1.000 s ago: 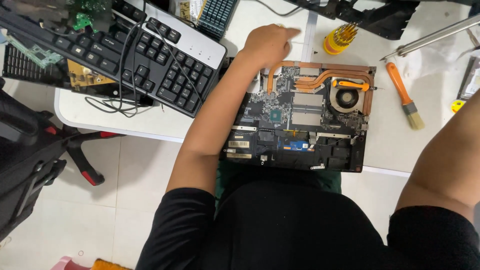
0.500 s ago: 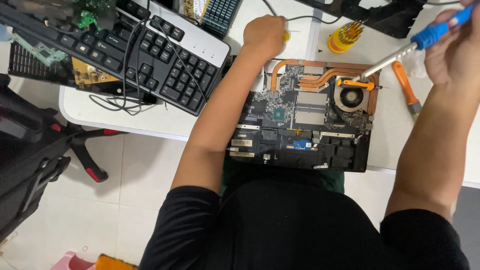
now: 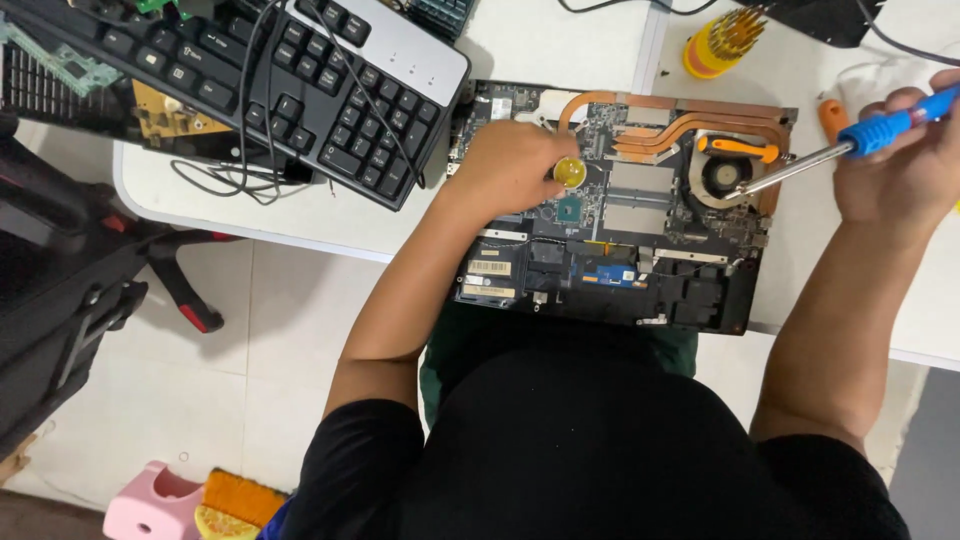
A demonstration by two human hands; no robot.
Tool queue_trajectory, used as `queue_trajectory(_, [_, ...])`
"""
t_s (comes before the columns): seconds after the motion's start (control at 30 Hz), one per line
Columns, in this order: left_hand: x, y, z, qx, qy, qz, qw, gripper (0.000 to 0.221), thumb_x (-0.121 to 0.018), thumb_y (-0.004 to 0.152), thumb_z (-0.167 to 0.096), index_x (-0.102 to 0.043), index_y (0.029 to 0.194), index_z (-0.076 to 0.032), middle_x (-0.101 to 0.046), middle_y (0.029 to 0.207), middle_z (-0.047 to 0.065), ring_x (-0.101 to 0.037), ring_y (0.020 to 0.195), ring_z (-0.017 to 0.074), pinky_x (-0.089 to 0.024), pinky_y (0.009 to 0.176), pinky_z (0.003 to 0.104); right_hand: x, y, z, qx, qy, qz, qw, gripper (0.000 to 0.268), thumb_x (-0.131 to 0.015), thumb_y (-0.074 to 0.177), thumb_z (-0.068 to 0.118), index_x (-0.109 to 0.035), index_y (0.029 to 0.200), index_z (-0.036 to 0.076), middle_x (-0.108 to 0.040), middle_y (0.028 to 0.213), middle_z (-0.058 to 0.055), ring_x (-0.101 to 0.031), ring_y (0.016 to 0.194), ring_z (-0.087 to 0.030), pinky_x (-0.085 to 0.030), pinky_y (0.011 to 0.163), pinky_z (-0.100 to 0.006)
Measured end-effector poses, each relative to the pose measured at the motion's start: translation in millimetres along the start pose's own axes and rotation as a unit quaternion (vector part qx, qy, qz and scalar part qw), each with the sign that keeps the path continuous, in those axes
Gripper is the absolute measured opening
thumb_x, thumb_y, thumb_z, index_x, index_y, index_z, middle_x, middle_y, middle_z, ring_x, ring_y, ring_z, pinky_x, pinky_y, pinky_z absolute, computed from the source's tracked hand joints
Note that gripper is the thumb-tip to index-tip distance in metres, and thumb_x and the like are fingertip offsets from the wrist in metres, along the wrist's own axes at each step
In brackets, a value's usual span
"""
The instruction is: The person is disassembling a laptop by removing screws from the cooling system and then performing detailed soldering on the motherboard.
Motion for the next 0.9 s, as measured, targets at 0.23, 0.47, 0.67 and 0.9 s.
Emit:
queue_trajectory(0.23, [-13,6,-17,-0.052,0.040,0.007,0.998,0.031,-0.088,0.079,-0.038,-0.075,0.100,-0.019,-0.071,0.072,0.001,-0.070,0.067,0.0238,-0.056,0.048,0.043,-62,-21,3,0.014,-0.032,-0.048,0.998,0.019,-0.053,0.114,0.040,-0.059,0.116,0.021,-0.062,0.091,0.000,-0.043,0.062,-0.003,-0.040,0.068,-0.018])
queue_trajectory(0.47, [5,6,-24,0.012,-0.039,0.026,0.999,0.063,-0.066,0.093,-0.045,-0.049,0.142,-0.010,-0.063,0.069,-0.001,-0.063,0.063,0.0158,-0.048,0.046,0.031,-115,-45,-4,0.074,0.004,-0.166,0.983,0.034,-0.066,0.095,0.045,-0.062,0.106,0.013,-0.065,0.082,-0.012,-0.063,0.075,-0.024,-0.047,0.059,-0.036])
queue_trajectory(0.67, [-2,-5,-7,0.016,-0.008,-0.133,0.991,0.028,-0.046,0.108,-0.024,-0.065,0.096,-0.008,-0.057,0.059,-0.002,-0.054,0.044,0.0158,-0.042,0.036,0.034,-136,-62,-22,0.191,-0.097,-0.108,0.971,0.031,-0.054,0.108,0.041,-0.053,0.115,0.010,-0.066,0.097,-0.017,-0.064,0.078,-0.029,-0.059,0.069,-0.040])
queue_trajectory(0.9, [-3,-14,-14,0.002,-0.014,-0.157,0.988,0.016,-0.055,0.103,-0.016,-0.068,0.112,-0.012,-0.067,0.067,0.002,-0.062,0.050,0.0165,-0.053,0.039,0.034,-149,-69,-22,0.292,-0.167,-0.059,0.940,0.029,-0.049,0.117,0.035,-0.049,0.120,0.006,-0.056,0.085,-0.021,-0.056,0.074,-0.033,-0.053,0.070,-0.044])
Point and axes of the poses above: each hand's wrist, its own y-axis towards the middle knuckle, its own x-axis out of the back of the hand, z = x × y, the point moved 3 cm from there along y, towards the middle knuckle
